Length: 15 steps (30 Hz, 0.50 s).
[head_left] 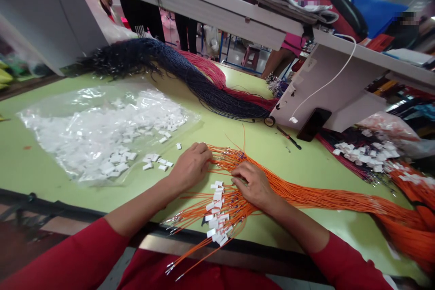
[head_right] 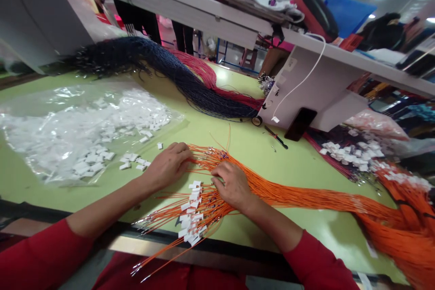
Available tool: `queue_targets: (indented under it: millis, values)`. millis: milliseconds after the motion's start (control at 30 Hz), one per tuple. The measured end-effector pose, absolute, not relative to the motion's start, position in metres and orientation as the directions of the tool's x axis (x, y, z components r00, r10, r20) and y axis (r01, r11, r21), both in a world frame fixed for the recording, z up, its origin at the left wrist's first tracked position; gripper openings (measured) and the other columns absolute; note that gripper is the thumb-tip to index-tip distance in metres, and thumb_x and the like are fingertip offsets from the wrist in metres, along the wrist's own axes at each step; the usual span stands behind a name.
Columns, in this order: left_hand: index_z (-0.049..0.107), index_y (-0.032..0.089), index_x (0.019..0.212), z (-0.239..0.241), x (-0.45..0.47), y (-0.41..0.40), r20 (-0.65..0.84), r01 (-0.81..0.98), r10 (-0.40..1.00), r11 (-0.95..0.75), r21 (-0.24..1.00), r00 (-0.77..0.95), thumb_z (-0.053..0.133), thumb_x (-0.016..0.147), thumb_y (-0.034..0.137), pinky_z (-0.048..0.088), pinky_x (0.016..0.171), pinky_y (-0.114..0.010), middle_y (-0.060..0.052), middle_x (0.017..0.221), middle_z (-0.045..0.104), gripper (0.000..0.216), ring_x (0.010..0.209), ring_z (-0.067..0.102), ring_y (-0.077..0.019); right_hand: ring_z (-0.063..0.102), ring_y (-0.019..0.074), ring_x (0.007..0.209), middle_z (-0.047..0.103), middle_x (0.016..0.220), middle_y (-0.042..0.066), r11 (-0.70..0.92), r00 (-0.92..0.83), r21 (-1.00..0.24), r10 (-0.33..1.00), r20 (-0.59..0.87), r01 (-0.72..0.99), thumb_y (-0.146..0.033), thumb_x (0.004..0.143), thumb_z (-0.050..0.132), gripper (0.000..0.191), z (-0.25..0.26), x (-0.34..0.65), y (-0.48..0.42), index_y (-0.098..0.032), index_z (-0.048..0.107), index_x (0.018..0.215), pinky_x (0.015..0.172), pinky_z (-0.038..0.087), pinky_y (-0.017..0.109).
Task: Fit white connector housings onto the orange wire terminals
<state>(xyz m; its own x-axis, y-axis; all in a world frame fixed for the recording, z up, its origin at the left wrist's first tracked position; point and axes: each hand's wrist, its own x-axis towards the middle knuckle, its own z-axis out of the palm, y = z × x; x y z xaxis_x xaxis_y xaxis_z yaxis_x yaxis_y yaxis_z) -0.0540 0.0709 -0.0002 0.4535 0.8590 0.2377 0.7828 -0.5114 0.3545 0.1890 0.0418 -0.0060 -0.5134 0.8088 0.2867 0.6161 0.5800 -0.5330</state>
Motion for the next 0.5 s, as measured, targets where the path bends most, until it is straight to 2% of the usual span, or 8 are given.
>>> queue_targets:
  millis: [167,333,500]
  values:
    - [0.063,0.016,0.086,0.004,-0.053,0.070,0.312,0.733,0.809,-0.584,0.348,0.497,0.038,0.092,0.010,0.046,0.084,-0.044,-0.014,0.094,0.064,0.026,0.089,0.054,-0.0286,0.063,0.0217,0.089,0.068,0.095,0.008,0.576,-0.478,-0.559,0.814,0.329,0.597,-0.017,0.091,0.060,0.009,-0.007,0.189,0.043,-0.021,0.068,0.093,0.080,0.050,0.036]
    - [0.057,0.019,0.086,0.005,-0.061,0.052,0.344,0.718,0.789,-0.610,0.336,0.509,0.035,0.099,0.017,0.042,0.077,-0.040,-0.007,0.080,0.064,0.026,0.080,0.056,-0.0255,0.064,0.0213,0.089,0.068,0.095,0.009,0.593,-0.413,-0.597,0.805,0.425,0.541,-0.019,0.095,0.058,0.010,-0.002,0.187,0.043,-0.021,0.067,0.097,0.080,0.052,0.036]
    - [0.057,0.017,0.091,0.002,-0.068,0.040,0.384,0.643,0.764,-0.644,0.414,0.518,0.036,0.101,0.019,0.042,0.077,-0.038,-0.007,0.081,0.066,0.024,0.079,0.058,-0.0240,0.063,0.0220,0.090,0.069,0.093,0.009,0.610,-0.378,-0.584,0.791,0.480,0.535,-0.019,0.095,0.057,0.010,0.003,0.187,0.048,-0.021,0.067,0.098,0.082,0.052,0.037]
